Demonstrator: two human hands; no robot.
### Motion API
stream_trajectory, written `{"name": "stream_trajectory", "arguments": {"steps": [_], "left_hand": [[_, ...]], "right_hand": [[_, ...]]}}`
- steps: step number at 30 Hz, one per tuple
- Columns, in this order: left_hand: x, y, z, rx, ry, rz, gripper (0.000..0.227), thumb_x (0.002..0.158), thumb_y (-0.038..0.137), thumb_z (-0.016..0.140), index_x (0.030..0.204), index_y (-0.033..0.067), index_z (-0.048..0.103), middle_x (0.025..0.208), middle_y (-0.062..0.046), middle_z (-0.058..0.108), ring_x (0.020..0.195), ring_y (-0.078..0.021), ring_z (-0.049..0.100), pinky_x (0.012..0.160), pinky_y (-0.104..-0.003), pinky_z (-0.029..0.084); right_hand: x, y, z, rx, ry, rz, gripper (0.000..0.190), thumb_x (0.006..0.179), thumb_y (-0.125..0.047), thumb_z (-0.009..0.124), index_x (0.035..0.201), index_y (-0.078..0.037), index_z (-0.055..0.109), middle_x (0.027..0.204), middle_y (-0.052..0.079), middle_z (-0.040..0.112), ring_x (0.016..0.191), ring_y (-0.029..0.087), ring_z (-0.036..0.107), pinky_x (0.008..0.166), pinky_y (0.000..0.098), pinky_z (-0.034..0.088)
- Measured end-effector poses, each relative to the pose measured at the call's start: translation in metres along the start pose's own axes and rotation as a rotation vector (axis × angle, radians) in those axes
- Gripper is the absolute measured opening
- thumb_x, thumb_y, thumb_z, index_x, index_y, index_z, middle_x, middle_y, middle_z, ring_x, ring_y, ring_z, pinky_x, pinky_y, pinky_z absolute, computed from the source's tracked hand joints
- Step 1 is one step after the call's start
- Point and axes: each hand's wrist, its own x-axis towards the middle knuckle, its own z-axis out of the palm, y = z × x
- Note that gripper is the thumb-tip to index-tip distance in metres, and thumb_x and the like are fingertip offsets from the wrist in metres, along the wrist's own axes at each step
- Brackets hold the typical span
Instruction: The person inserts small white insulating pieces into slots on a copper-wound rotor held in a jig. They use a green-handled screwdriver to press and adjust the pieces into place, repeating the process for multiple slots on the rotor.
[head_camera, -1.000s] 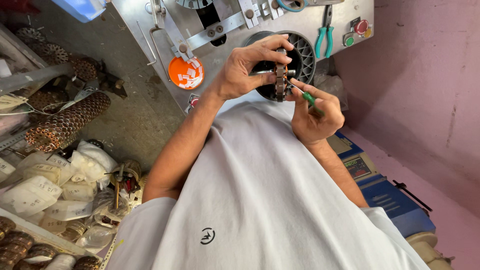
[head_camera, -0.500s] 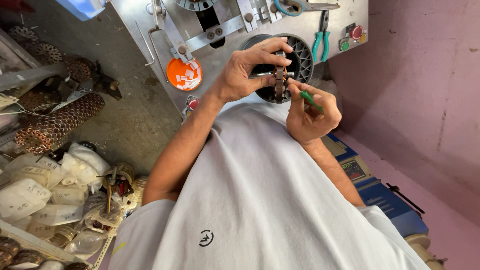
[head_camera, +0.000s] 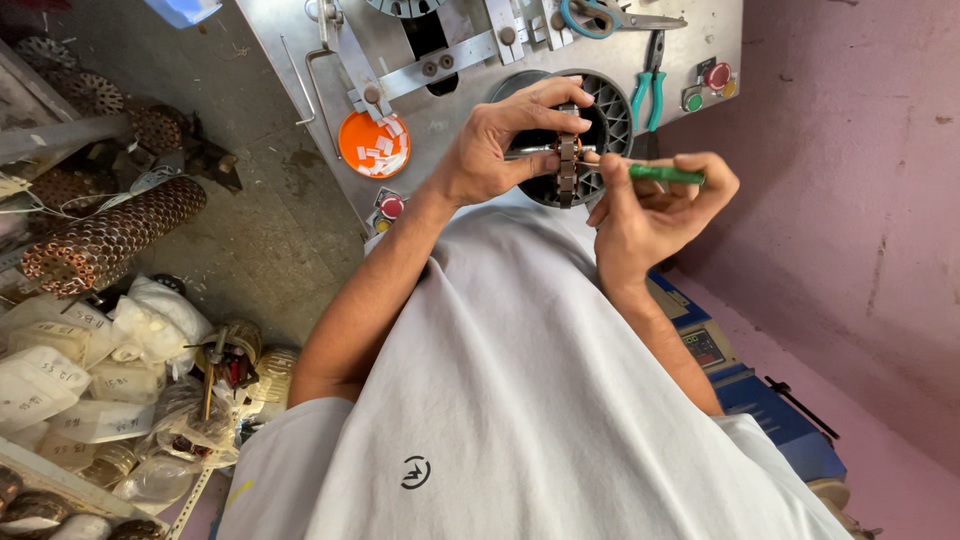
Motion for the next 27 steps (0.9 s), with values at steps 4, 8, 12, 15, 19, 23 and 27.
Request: {"name": "stream_trajectory", "arguments": {"steps": [4, 8, 12, 15, 19, 23, 27], "left_hand": [[0.001, 0.0, -0.001, -0.013, -0.008, -0.025, 0.046, 0.089, -0.007, 0.081, 0.129, 0.0126, 0.073, 0.146, -0.006, 0.064, 0.149, -0.0237, 0.051, 0.128, -0.037, 0.045], [0.002, 0.003, -0.001, -0.023, -0.019, -0.035, 0.045, 0.09, -0.006, 0.081, 0.13, 0.0125, 0.072, 0.146, -0.006, 0.063, 0.149, -0.0245, 0.051, 0.128, -0.038, 0.045], [0.002, 0.006, -0.002, -0.022, -0.017, -0.015, 0.045, 0.091, -0.008, 0.076, 0.131, 0.0115, 0.07, 0.147, -0.006, 0.061, 0.148, -0.0248, 0.052, 0.128, -0.038, 0.043], [-0.001, 0.005, 0.0, -0.001, -0.012, -0.031, 0.045, 0.092, -0.011, 0.072, 0.132, 0.0105, 0.071, 0.148, -0.007, 0.061, 0.15, -0.0268, 0.05, 0.128, -0.039, 0.042], [0.001, 0.001, -0.002, 0.045, 0.002, 0.015, 0.041, 0.095, -0.008, 0.073, 0.132, 0.011, 0.071, 0.147, -0.007, 0.063, 0.149, -0.0263, 0.053, 0.13, -0.04, 0.042], [-0.001, 0.003, 0.005, 0.073, 0.034, 0.001, 0.037, 0.095, -0.002, 0.075, 0.13, 0.0104, 0.071, 0.146, -0.007, 0.063, 0.147, -0.0279, 0.054, 0.127, -0.04, 0.045], [-0.003, 0.005, 0.008, 0.152, 0.057, 0.03, 0.035, 0.097, 0.0, 0.074, 0.131, 0.0085, 0.069, 0.145, -0.008, 0.063, 0.148, -0.0302, 0.052, 0.128, -0.043, 0.042]], "right_hand": [[0.002, 0.003, 0.001, -0.171, -0.101, -0.207, 0.051, 0.107, 0.005, 0.077, 0.126, -0.008, 0.031, 0.098, 0.014, 0.068, 0.076, 0.017, 0.075, 0.05, 0.0225, 0.058], [0.01, -0.002, -0.001, -0.51, -0.201, -0.377, 0.052, 0.1, 0.008, 0.079, 0.124, -0.005, 0.035, 0.098, 0.015, 0.065, 0.081, 0.021, 0.075, 0.055, 0.0255, 0.057], [0.01, -0.015, -0.006, -0.281, -0.185, -0.277, 0.047, 0.11, 0.007, 0.073, 0.128, -0.005, 0.031, 0.111, 0.013, 0.062, 0.082, 0.015, 0.076, 0.055, 0.0215, 0.062], [0.019, -0.018, -0.011, -0.19, -0.154, -0.289, 0.046, 0.112, 0.009, 0.073, 0.127, -0.008, 0.033, 0.107, 0.012, 0.06, 0.084, 0.017, 0.077, 0.056, 0.0229, 0.057], [0.031, -0.009, -0.01, -0.147, -0.217, -0.105, 0.047, 0.109, 0.012, 0.076, 0.125, -0.005, 0.035, 0.099, 0.011, 0.063, 0.07, 0.011, 0.064, 0.052, 0.0201, 0.051], [0.044, -0.012, -0.009, -0.265, -0.308, -0.172, 0.048, 0.106, 0.015, 0.077, 0.13, -0.002, 0.039, 0.112, 0.012, 0.056, 0.08, 0.013, 0.066, 0.063, 0.0238, 0.06], [0.069, -0.022, -0.011, -0.338, -0.495, -0.106, 0.05, 0.106, 0.015, 0.079, 0.137, -0.001, 0.044, 0.111, 0.009, 0.061, 0.083, 0.011, 0.072, 0.066, 0.0223, 0.063]]}}
